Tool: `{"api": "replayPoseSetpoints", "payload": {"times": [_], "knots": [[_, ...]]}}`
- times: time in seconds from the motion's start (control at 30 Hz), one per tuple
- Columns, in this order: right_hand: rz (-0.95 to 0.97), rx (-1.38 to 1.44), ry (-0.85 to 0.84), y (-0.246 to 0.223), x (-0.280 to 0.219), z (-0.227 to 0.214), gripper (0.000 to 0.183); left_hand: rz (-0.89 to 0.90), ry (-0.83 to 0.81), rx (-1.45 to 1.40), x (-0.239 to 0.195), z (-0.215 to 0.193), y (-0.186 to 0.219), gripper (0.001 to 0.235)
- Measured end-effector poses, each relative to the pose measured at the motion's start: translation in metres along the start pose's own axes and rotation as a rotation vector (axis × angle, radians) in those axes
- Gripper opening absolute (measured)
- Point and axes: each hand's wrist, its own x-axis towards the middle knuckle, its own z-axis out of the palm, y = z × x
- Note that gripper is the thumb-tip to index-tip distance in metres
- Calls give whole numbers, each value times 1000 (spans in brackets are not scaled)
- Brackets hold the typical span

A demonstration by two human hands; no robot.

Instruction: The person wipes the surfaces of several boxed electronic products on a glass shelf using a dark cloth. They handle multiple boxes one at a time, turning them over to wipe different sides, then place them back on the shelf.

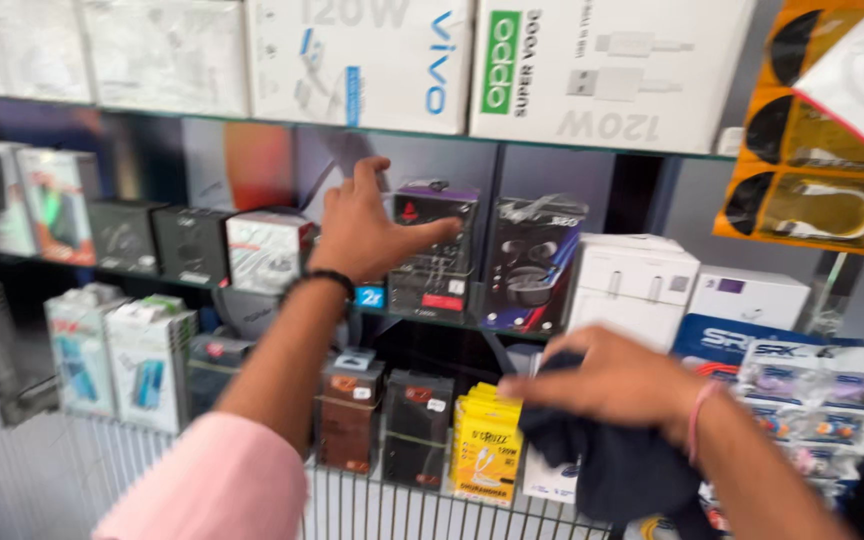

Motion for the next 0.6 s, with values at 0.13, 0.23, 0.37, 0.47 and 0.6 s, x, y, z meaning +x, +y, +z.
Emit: {"api": "replayPoseSetpoints", "payload": {"times": [0.13,0.23,0.37,0.47,0.6], "knots": [[-31,199,-177,25,5,32,51,-2,-449,123,43,-9,0,138],[-80,261,-125,14,24,38,45,-11,-668,123,61,-10,3,138],[-48,401,43,-8,32,51,37,34,-804,219,68,-1,7,130],[-81,448,89,-17,26,54,35,66,-823,235,77,0,4,129],[46,495,79,-8,12,63,33,107,-800,248,84,7,-4,119]]}}
